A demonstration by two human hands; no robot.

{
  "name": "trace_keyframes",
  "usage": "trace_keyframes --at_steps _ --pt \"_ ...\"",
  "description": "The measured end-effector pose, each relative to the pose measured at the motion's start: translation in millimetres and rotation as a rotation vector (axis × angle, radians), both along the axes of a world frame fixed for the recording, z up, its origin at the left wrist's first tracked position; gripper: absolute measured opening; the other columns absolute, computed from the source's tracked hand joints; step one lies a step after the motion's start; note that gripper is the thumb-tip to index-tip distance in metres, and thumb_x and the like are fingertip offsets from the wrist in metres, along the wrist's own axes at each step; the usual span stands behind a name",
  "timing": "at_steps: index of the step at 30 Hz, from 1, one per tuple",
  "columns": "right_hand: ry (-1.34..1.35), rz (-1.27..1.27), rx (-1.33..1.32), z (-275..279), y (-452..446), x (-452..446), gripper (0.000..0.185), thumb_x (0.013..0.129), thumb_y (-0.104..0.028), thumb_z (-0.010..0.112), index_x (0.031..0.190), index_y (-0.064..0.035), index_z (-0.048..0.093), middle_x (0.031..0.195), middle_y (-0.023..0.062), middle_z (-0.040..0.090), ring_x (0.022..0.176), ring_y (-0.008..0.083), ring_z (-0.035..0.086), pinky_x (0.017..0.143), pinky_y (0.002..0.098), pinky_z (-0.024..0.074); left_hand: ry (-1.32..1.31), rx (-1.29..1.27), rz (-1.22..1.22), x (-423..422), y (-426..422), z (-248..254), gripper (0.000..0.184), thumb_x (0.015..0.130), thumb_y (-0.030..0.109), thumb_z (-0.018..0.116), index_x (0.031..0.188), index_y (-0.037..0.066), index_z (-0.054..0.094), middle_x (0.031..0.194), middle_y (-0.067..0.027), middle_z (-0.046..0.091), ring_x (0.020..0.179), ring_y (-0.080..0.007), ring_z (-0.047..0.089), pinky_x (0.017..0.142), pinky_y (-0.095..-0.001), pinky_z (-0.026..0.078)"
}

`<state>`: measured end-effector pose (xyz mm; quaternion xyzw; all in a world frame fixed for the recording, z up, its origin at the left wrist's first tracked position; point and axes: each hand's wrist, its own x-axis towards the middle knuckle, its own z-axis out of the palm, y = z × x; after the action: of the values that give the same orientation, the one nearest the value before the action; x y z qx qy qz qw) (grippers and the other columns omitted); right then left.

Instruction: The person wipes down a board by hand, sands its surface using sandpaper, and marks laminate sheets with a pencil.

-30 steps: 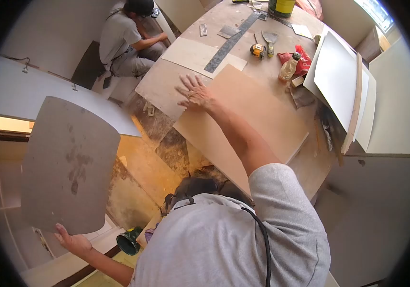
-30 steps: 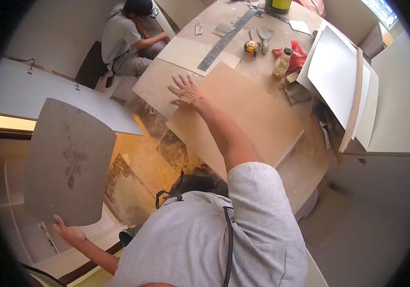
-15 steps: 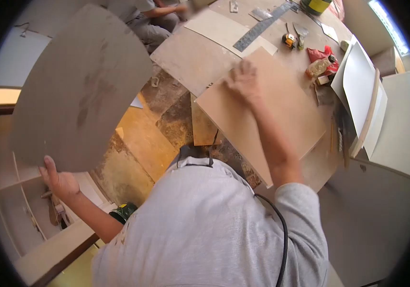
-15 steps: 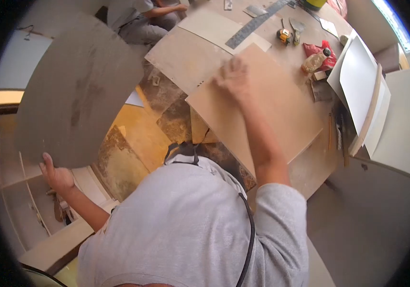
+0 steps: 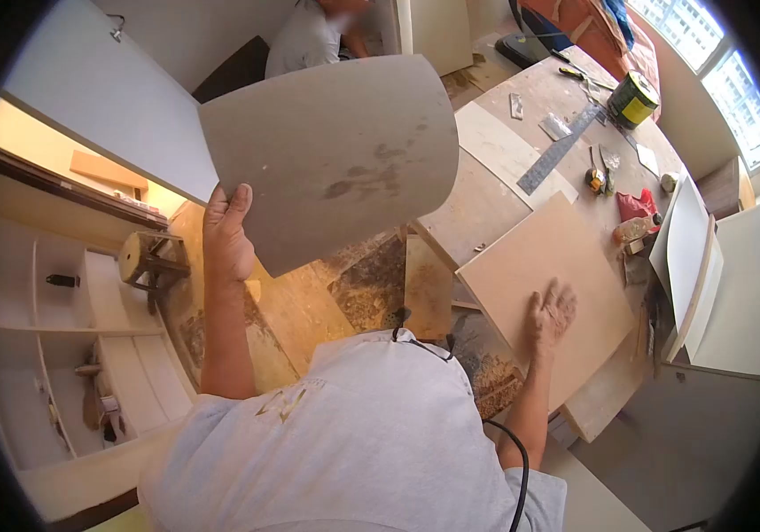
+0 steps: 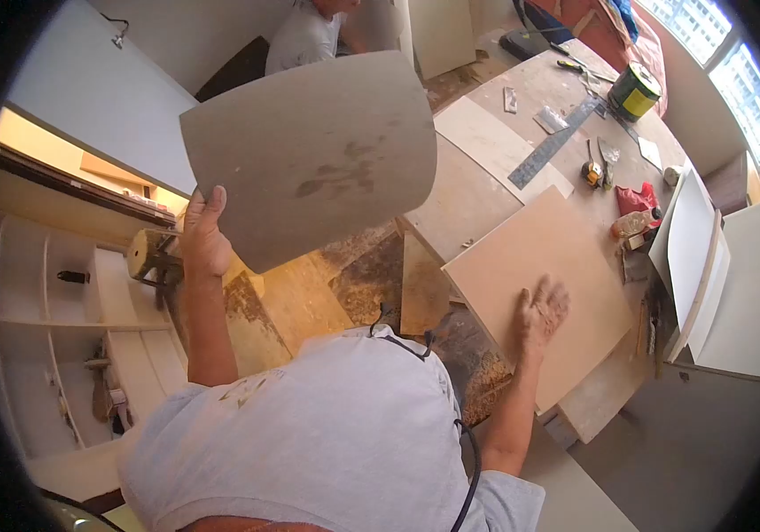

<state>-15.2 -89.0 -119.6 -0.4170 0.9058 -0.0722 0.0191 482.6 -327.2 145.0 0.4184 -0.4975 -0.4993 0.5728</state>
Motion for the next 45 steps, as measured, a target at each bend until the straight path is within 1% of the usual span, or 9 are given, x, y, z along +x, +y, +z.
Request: trace_keyframes --at_steps 4,7,12,17,21,25,33,39,45 --pt "-0.074 -0.635 0.071 -8.6 21.4 -31.6 0.066 0.105 -0.046 0.053 0.162 -0.0169 0.038 0.167 0.0275 0.029 0.156 0.0424 0.026 0.128 0.0525 0.0171 0.060 0.060 -0.026 -2.9 -4.6 -0.7 0.045 0.103 0.023 0.068 0.143 0.005 0.058 0.132 -0.0048 0.066 0.125 -0.0184 0.058 0.110 -0.0365 0.046" --pt "-0.060 -0.402 -0.287 22.5 5.6 -28.6 0.071 0.106 -0.050 0.052 0.163 -0.0117 0.034 0.164 0.0233 0.039 0.153 0.0423 0.032 0.127 0.0489 0.0207 0.150 0.124 -0.048 -8.2 -2.8 8.6 0.044 0.103 0.022 0.067 0.142 0.005 0.057 0.133 -0.0053 0.065 0.125 -0.0191 0.059 0.109 -0.0373 0.048" --pt "-1.084 0.333 -0.694 121.1 -86.4 48.9 0.076 0.106 -0.049 0.057 0.165 -0.0101 0.028 0.160 0.0257 0.043 0.152 0.0352 0.037 0.123 0.0456 0.0317 0.296 0.206 -0.148 -24.0 5.2 23.8 0.034 0.104 0.024 0.067 0.133 0.007 0.065 0.128 -0.0051 0.070 0.121 -0.0186 0.064 0.105 -0.0370 0.051" --pt "-1.443 0.322 -0.889 105.5 -93.8 -12.8 0.024 0.103 -0.011 0.067 0.125 -0.0008 0.068 0.117 0.0028 0.072 0.107 0.0089 0.063 0.098 0.0281 0.0492 0.414 0.199 -0.269 -75.9 13.8 6.3 0.033 0.103 0.022 0.068 0.133 0.009 0.064 0.127 -0.0029 0.070 0.117 -0.0171 0.064 0.105 -0.0371 0.051" --pt "-0.877 0.237 -0.731 126.8 -53.5 -116.8 0.020 0.102 -0.023 0.070 0.100 -0.0035 0.072 0.085 -0.0045 0.064 0.078 0.0057 0.052 0.070 0.0277 0.0448 0.520 0.264 -0.410 -154.1 30.0 -33.5 0.036 0.103 0.015 0.067 0.138 0.011 0.059 0.134 -0.0028 0.066 0.123 -0.0175 0.061 0.109 -0.0390 0.049" --pt "-0.438 0.119 -0.562 176.1 16.3 -179.9 0.037 0.100 -0.032 0.069 0.102 0.0050 0.068 0.079 0.0071 0.063 0.075 0.0150 0.055 0.070 0.0335 0.0468 0.535 0.394 -0.485 -256.1 74.8 -95.0 0.036 0.100 0.009 0.069 0.134 0.007 0.058 0.123 -0.0035 0.069 0.113 -0.0163 0.065 0.097 -0.0373 0.057" --pt "-0.219 -0.341 -0.384 86.6 142.5 -235.9 0.043 0.094 -0.045 0.072 0.107 -0.0042 0.077 0.108 0.0193 0.075 0.101 0.0356 0.071 0.091 0.0442 0.0536 0.209 0.854 -0.647 -330.9 182.1 -232.4 0.021 0.102 0.014 0.069 0.119 0.006 0.059 0.113 -0.0065 0.069 0.101 -0.0181 0.068 0.091 -0.0395 0.060" --pt "-0.103 -0.314 -0.432 52.7 132.6 -259.5 0.041 0.093 -0.048 0.071 0.108 -0.0110 0.079 0.113 0.0133 0.072 0.114 0.0332 0.066 0.104 0.0470 0.0451 -0.085 0.904 -0.788 -310.7 209.0 -237.3 0.025 0.102 0.022 0.070 0.117 0.005 0.059 0.112 -0.0091 0.070 0.098 -0.0226 0.071 0.086 -0.0397 0.060" --pt "0.151 -0.331 -0.347 25.7 52.7 -213.2 0.063 0.097 -0.048 0.066 0.150 -0.0167 0.055 0.160 0.0200 0.042 0.148 0.0397 0.039 0.119 0.0684 0.0246 -0.256 0.960 -0.735 -308.8 201.5 -241.0 0.032 0.099 0.030 0.075 0.103 0.004 0.058 0.097 -0.0110 0.072 0.083 -0.0208 0.073 0.069 -0.0311 0.061"
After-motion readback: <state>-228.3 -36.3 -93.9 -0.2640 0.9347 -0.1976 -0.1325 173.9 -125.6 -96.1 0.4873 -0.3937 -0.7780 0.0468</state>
